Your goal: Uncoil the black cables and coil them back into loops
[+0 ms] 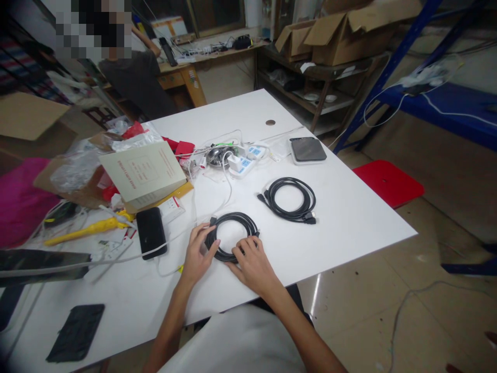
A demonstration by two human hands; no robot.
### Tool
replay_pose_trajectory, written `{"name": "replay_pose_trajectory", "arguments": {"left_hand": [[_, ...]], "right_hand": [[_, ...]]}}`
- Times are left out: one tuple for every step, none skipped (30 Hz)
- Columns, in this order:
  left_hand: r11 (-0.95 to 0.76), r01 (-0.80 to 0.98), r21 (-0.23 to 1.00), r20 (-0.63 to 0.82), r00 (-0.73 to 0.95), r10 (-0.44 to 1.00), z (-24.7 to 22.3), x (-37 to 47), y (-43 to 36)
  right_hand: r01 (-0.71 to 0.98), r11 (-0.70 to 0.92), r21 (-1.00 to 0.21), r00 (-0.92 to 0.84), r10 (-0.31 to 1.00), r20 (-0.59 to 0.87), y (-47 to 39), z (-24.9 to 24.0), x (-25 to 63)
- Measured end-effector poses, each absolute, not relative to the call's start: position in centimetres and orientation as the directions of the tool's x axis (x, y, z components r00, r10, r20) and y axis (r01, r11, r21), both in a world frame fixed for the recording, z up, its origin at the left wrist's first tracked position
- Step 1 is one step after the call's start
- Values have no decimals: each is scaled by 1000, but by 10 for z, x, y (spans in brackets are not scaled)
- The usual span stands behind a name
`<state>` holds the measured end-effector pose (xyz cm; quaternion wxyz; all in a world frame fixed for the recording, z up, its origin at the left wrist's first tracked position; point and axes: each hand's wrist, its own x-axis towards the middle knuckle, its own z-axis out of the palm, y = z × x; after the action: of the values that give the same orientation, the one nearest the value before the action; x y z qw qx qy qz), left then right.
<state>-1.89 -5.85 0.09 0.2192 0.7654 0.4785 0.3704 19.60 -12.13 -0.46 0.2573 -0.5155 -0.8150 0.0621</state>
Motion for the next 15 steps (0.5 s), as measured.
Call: {"name": "replay_pose_trajectory", "arguments": {"left_hand": [[-451,581,678,362,271,892,2,-19,-59],[-459,593,662,371,273,888,3,-19,-59],[-468,605,645,384,272,882,4,-19,-60],[-478,618,625,404,269,875,5,-19,-61],[-489,629,604,429,261,865,6,-18,-63],[-502,637,585,458,251,853,7,-16,-66],[-513,639,572,483,243,841,9,-13,-69],[-530,633,564,507,242,828,10,-7,-73],[-559,615,556,531,255,808,13,-1,-77],[-592,588,551,544,285,789,16,8,-80],[-636,551,540,557,333,761,19,19,-83],[-686,507,522,568,393,723,24,31,-85],[-708,483,516,539,459,706,29,44,-86],[-732,459,504,520,516,681,34,57,-85],[-748,448,489,496,563,661,40,70,-83]], "right_hand": [[802,465,-376,-331,869,368,-121,-4,197],[792,474,-385,-327,862,388,-122,-3,198],[778,489,-393,-322,849,419,-123,-1,198],[761,511,-401,-319,832,455,-125,2,198],[739,537,-406,-318,810,493,-129,6,197],[714,568,-409,-324,786,527,-133,11,195],[681,607,-409,-340,757,559,-139,17,191],[638,652,-409,-363,724,587,-145,24,185],[589,699,-406,-403,689,602,-153,31,177],[524,753,-398,-452,642,619,-160,38,167],[458,798,-392,-507,597,622,-168,44,157],[396,837,-377,-583,547,601,-176,48,145],[337,871,-358,-648,490,583,-182,51,134],[282,896,-343,-701,437,564,-188,52,122],[227,916,-331,-741,383,551,-192,52,112]]}}
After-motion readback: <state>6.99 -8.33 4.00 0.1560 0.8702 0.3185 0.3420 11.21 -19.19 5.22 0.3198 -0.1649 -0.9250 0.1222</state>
